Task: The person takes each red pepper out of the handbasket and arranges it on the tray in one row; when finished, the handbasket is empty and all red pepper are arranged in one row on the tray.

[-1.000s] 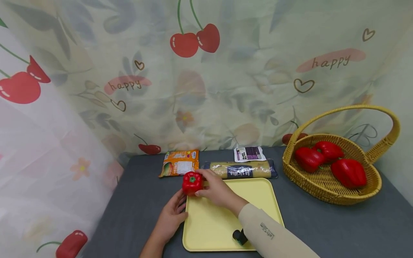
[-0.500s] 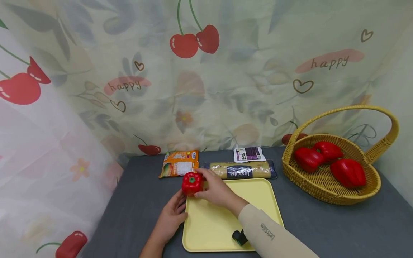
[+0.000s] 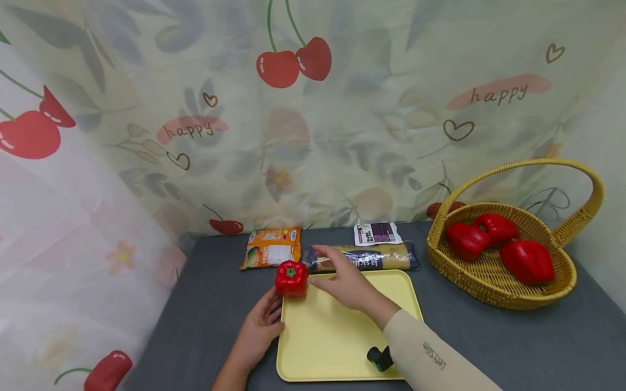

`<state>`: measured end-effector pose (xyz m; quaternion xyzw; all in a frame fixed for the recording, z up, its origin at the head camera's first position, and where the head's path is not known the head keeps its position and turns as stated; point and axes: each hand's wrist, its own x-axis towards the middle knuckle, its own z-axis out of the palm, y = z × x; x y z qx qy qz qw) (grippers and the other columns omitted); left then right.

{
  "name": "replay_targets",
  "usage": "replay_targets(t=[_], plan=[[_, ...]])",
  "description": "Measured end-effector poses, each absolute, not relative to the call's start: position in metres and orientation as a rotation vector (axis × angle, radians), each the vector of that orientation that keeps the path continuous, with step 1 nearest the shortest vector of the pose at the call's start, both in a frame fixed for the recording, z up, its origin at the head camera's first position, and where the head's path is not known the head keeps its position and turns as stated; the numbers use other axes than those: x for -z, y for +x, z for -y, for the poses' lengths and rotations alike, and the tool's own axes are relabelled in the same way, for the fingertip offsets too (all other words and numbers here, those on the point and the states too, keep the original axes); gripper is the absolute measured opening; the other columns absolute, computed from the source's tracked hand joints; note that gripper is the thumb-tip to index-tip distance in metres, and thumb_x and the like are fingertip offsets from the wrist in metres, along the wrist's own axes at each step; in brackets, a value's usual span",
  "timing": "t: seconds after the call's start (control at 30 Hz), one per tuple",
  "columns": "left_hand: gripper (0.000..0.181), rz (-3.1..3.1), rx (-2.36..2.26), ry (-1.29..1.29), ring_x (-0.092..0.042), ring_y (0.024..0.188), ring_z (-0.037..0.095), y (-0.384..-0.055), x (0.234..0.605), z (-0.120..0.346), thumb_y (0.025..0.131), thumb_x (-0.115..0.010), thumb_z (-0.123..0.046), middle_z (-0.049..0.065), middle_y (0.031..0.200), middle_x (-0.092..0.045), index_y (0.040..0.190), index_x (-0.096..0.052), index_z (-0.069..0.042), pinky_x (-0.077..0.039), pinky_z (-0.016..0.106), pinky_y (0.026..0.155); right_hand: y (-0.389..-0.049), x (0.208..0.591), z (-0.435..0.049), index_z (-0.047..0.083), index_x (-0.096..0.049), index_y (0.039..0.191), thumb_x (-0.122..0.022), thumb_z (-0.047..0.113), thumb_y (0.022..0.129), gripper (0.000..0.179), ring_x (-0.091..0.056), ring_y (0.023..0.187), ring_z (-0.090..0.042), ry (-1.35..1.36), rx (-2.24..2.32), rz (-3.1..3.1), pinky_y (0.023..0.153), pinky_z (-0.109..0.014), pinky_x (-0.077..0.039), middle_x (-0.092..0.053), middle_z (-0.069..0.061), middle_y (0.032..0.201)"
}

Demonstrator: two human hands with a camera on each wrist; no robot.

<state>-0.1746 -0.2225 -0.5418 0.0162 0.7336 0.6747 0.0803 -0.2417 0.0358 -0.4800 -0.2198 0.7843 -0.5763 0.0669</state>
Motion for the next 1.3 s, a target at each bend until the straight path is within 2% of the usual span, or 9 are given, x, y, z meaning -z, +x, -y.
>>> replay_targets(t=[0.2, 0.4, 0.53, 0.6, 0.8, 0.9, 1.07, 1.2, 1.3], plan=[[0.087, -2.202, -2.02, 0.052, -0.033, 0.156, 0.043, -0.175, 0.543, 0.222, 0.09, -0.059, 0.023, 0.029, 0.169, -0.034, 0.169, -0.027, 0.006, -0.039, 0.049, 0.12, -0.241, 0.471, -0.062, 0.013, -0.045, 0.165, -0.075, 0.025, 0.106, 0.067, -0.055, 0.139, -0.044, -0.656, 1.824, -2.357, 0.109, -0.059, -0.052, -0.052, -0.019, 0.157], [0.087, -2.204, -2.022, 0.074, -0.034, 0.156, 0.043, -0.176, 0.544, 0.222, 0.089, -0.058, 0.023, 0.03, 0.169, -0.034, 0.168, -0.027, 0.007, -0.039, 0.046, 0.12, -0.236, 0.463, -0.09, 0.01, -0.041, 0.166, -0.07, 0.022, 0.109, 0.064, -0.054, 0.137, -0.05, -0.671, 1.925, -2.321, 0.106, -0.059, -0.054, -0.052, -0.023, 0.155], [0.087, -2.2, -2.026, 0.083, -0.034, 0.156, 0.043, -0.177, 0.545, 0.222, 0.088, -0.058, 0.024, 0.03, 0.168, -0.035, 0.168, -0.027, 0.007, -0.04, 0.043, 0.119, -0.23, 0.458, -0.109, 0.007, -0.04, 0.166, -0.067, 0.018, 0.11, 0.063, -0.056, 0.135, -0.047, -0.684, 1.963, -2.341, 0.103, -0.057, -0.055, -0.053, -0.024, 0.152], [0.087, -2.206, -2.027, 0.082, -0.035, 0.155, 0.043, -0.177, 0.545, 0.222, 0.088, -0.058, 0.024, 0.03, 0.168, -0.035, 0.168, -0.028, 0.007, -0.041, 0.043, 0.119, -0.227, 0.455, -0.118, 0.006, -0.039, 0.165, -0.066, 0.016, 0.111, 0.061, -0.057, 0.134, -0.045, -0.698, 1.987, -2.354, 0.103, -0.054, -0.055, -0.054, -0.024, 0.151], [0.087, -2.212, -2.033, 0.082, -0.035, 0.155, 0.043, -0.176, 0.545, 0.222, 0.088, -0.058, 0.024, 0.03, 0.168, -0.036, 0.168, -0.028, 0.008, -0.042, 0.041, 0.119, -0.216, 0.448, -0.144, 0.004, -0.039, 0.164, -0.059, 0.011, 0.112, 0.056, -0.057, 0.134, -0.041, -0.708, 2.088, -2.335, 0.102, -0.034, -0.056, -0.054, -0.025, 0.15], [0.086, -2.214, -2.033, 0.089, -0.036, 0.155, 0.044, -0.176, 0.545, 0.222, 0.089, -0.059, 0.023, 0.03, 0.168, -0.036, 0.168, -0.028, 0.008, -0.042, 0.041, 0.118, -0.212, 0.443, -0.158, 0.001, -0.037, 0.164, -0.054, 0.007, 0.114, 0.053, -0.058, 0.133, -0.033, -0.719, 2.148, -2.314, 0.1, -0.028, -0.056, -0.053, -0.028, 0.149], [0.086, -2.212, -2.03, 0.096, -0.035, 0.155, 0.043, -0.176, 0.545, 0.222, 0.09, -0.058, 0.023, 0.03, 0.168, -0.036, 0.168, -0.028, 0.007, -0.042, 0.041, 0.119, -0.209, 0.439, -0.186, -0.003, -0.034, 0.163, -0.05, 0.005, 0.115, 0.052, -0.06, 0.128, -0.019, -0.719, 2.182, -2.374, 0.096, -0.025, -0.056, -0.053, -0.025, 0.147], [0.086, -2.21, -2.027, 0.098, -0.034, 0.156, 0.043, -0.175, 0.544, 0.222, 0.09, -0.057, 0.024, 0.03, 0.169, -0.034, 0.169, -0.027, 0.007, -0.041, 0.041, 0.119, -0.21, 0.441, -0.21, 0.0, -0.035, 0.165, -0.049, 0.007, 0.115, 0.052, -0.062, 0.127, -0.021, -0.667, 2.213, -2.415, 0.097, -0.023, -0.056, -0.055, -0.019, 0.145], [0.085, -2.205, -2.03, 0.109, -0.032, 0.156, 0.046, -0.173, 0.543, 0.222, 0.091, -0.058, 0.023, 0.032, 0.168, -0.033, 0.168, -0.026, 0.009, -0.041, 0.043, 0.119, -0.213, 0.443, -0.228, 0.001, -0.036, 0.165, -0.05, 0.008, 0.115, 0.052, -0.062, 0.126, -0.024, -0.614, 2.253, -2.433, 0.097, -0.023, -0.056, -0.055, -0.022, 0.145]])
